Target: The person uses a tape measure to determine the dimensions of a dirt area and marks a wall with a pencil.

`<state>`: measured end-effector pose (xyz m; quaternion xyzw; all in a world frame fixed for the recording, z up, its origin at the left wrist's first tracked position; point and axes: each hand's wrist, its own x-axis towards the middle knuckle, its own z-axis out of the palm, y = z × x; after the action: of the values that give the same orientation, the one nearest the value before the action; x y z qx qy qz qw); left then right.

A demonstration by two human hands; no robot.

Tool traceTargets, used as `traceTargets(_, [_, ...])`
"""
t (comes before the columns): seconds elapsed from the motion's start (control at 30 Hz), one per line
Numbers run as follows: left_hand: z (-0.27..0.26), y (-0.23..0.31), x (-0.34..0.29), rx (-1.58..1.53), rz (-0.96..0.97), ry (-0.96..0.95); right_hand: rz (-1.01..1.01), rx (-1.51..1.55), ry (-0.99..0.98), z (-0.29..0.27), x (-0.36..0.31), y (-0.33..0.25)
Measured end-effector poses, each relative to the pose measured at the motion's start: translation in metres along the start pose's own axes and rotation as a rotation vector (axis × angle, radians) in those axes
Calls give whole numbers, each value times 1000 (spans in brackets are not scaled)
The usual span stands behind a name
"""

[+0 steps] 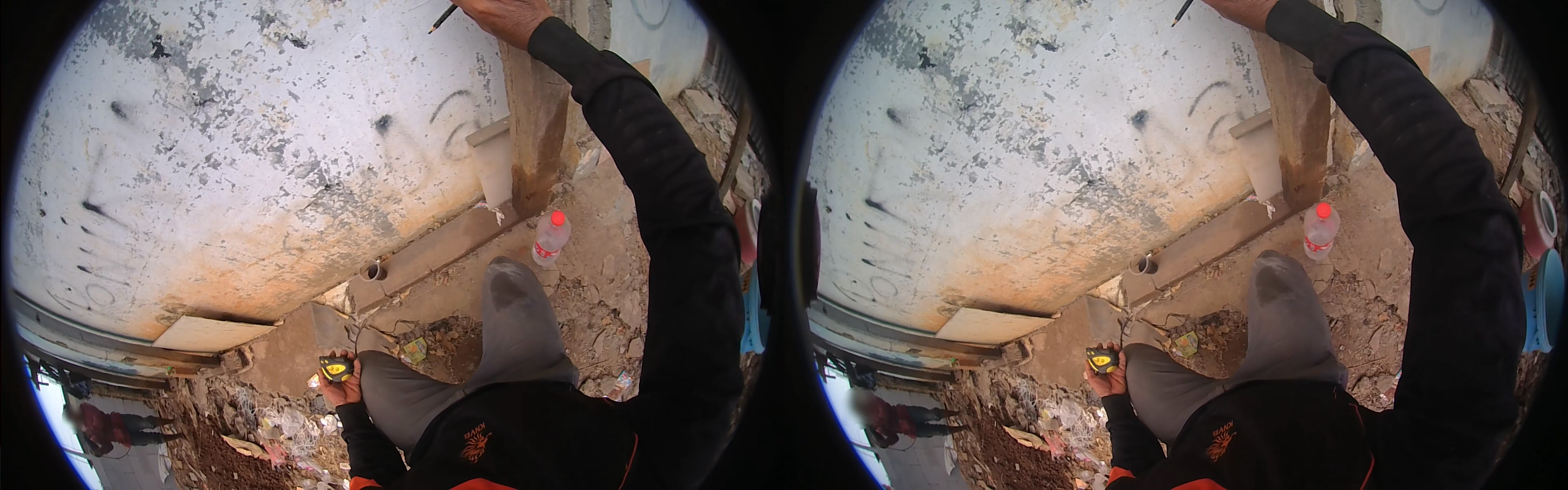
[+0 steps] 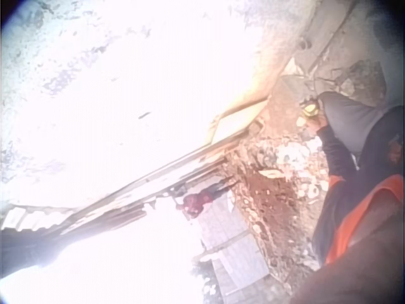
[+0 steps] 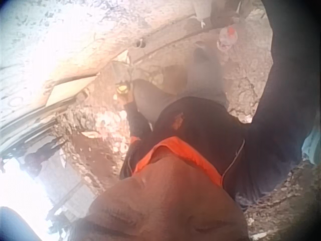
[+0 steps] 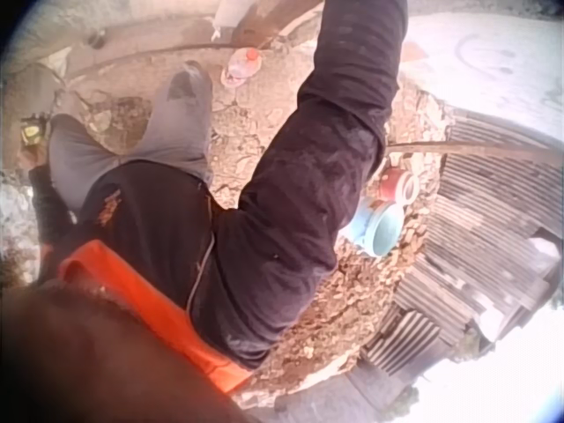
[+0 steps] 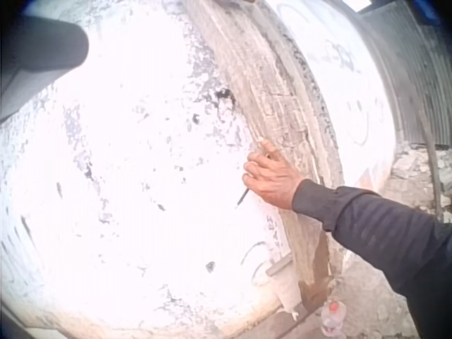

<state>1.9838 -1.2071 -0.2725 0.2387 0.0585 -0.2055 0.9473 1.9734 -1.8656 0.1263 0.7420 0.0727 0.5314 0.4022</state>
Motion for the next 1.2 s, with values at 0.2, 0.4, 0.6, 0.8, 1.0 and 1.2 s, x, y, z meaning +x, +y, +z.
traceTargets(0.2, [44, -12, 0, 320, -32, 51, -8, -15, 28, 2, -2, 1])
traceTargets(0.4, [152, -130, -8, 645, -743, -414, -13, 3, -3, -5, 4, 0])
traceTargets(0.6, [184, -257, -22, 1143, -1018, -486, 4, 23, -26, -8, 10, -5])
traceTargets(0.8, [181, -265, -30, 1292, -846, -749, 31, 19, 13, -11, 16, -16])
traceTargets(1.0, [178, -285, -46, 1655, 59, -1103, 97, -30, -162, 11, 2, -7])
traceTargets(1.2, [195, -276, -37, 1821, 22, -1052, 92, -27, -133, 11, -3, -2])
